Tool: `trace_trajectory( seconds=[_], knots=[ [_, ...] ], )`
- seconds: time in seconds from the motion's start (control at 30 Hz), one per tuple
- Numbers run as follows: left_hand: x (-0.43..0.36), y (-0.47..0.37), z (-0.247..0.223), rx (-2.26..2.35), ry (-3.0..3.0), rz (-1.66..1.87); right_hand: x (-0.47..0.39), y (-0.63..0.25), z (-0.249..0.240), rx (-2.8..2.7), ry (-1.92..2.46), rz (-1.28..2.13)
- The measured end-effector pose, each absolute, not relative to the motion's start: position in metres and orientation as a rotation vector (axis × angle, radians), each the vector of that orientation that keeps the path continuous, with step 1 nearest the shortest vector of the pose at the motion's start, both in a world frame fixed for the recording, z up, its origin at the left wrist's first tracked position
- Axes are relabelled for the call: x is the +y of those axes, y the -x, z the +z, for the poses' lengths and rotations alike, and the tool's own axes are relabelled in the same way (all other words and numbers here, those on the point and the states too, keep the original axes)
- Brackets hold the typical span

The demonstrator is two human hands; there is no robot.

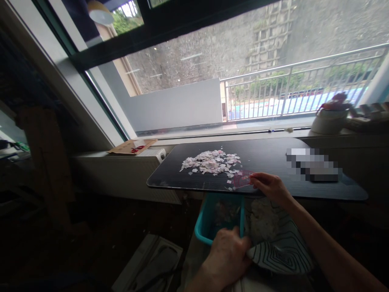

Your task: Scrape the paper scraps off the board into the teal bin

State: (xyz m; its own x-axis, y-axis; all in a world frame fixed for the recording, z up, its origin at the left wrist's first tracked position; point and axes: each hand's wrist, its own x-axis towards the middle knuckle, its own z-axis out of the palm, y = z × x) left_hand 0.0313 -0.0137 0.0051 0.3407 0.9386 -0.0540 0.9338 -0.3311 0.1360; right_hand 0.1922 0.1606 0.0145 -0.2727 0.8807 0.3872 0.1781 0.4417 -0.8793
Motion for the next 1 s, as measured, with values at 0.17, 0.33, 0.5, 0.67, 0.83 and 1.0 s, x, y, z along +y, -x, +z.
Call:
trace_trajectory(
  seconds=[0.17, 0.33, 0.5, 0.67, 0.83, 1.0],
  knots=[
    [-0.014, -0.032, 0.005, 1.715, -2.477, 0.081, 0.151, -0.190, 0.014, -1.705, 0.910, 0.957],
    [-0.014, -0.031, 0.007, 1.714, -2.469, 0.065, 0.152, -0.188, 0.011, -1.659, 0.933, 0.972],
    [-0.014, -0.032, 0.009, 1.707, -2.466, 0.049, 0.151, -0.187, 0.011, -1.624, 0.908, 1.002],
    [-0.014, -0.031, 0.009, 1.705, -2.445, 0.039, 0.152, -0.177, 0.017, -1.726, 0.913, 0.970],
    [-0.014, -0.031, 0.010, 1.691, -2.464, 0.068, 0.151, -0.177, 0.015, -1.704, 0.910, 0.989],
    [-0.014, -0.032, 0.008, 1.704, -2.468, 0.066, 0.151, -0.182, 0.015, -1.608, 0.982, 0.971]
  ],
)
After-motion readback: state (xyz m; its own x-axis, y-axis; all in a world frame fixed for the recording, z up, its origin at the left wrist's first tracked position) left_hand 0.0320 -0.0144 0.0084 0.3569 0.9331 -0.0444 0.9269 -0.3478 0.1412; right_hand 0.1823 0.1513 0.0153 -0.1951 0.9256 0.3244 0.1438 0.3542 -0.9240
